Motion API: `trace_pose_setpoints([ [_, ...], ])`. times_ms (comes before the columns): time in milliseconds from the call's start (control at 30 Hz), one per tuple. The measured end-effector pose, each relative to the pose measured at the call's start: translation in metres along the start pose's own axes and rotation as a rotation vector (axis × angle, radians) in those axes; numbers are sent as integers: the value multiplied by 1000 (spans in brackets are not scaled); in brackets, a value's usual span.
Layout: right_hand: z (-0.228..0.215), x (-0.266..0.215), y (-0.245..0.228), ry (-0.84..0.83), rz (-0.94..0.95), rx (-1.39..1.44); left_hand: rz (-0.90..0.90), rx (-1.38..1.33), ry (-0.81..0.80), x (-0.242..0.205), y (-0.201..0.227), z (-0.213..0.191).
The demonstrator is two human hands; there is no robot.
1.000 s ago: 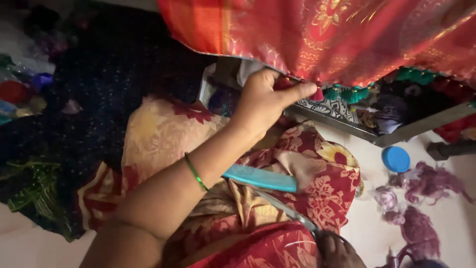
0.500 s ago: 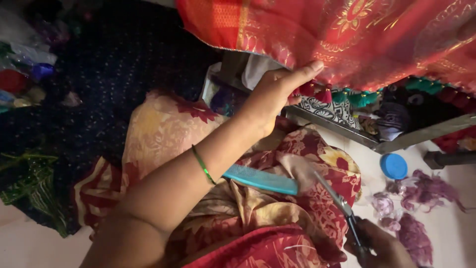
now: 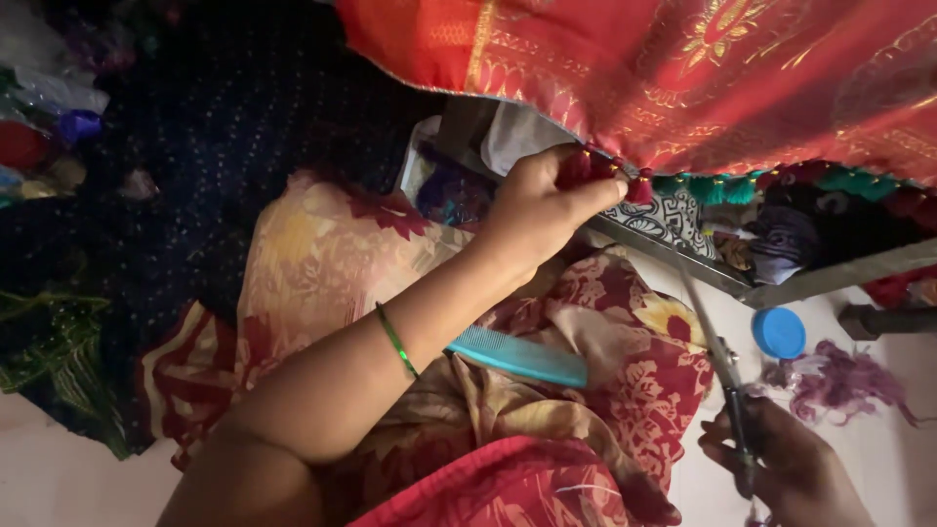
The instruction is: Attaching and trimming decorative tassels/pompoms to the edge of a sari.
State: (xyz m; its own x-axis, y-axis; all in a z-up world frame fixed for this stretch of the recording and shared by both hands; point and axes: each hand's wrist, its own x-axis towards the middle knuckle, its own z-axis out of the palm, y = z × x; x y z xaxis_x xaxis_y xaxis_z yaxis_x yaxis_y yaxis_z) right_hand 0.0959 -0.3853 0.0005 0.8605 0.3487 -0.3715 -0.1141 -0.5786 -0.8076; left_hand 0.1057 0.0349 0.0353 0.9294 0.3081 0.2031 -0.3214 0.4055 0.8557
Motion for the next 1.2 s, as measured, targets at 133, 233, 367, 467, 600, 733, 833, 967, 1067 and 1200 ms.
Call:
trace_pose_setpoints([
  [133, -14, 3, -4, 106, 132, 24, 39, 13, -41, -2, -10, -10],
  [233, -30, 8, -3, 153, 201, 55, -7, 137, -2, -6, 12, -15],
  [367, -57, 13, 13, 105, 128, -32, 323, 225, -51, 3, 42, -23],
  [467, -44, -3, -26, 89, -27, -175, -94, 592, 6, 9, 64, -12],
  [600, -27, -9, -74, 89, -247, -61, -80, 782, 43, 6, 43, -17],
  [733, -60, 15, -46, 53, -158, -409, 277, 265, -48, -3, 5, -32],
  [833, -42, 15, -98, 95, -127, -658, 229, 186, -87, -13, 1, -35],
  [967, 39, -13, -235, 86, 59, -1556, 196, 67, -108, -21, 4, -34],
  [1067, 33, -5, -237, 84, 20, -1534, 220, 134, -128, -24, 11, -35],
  [1200, -12, 23, -190, 83, -234, -838, 223, 208, -93, -25, 9, -35],
])
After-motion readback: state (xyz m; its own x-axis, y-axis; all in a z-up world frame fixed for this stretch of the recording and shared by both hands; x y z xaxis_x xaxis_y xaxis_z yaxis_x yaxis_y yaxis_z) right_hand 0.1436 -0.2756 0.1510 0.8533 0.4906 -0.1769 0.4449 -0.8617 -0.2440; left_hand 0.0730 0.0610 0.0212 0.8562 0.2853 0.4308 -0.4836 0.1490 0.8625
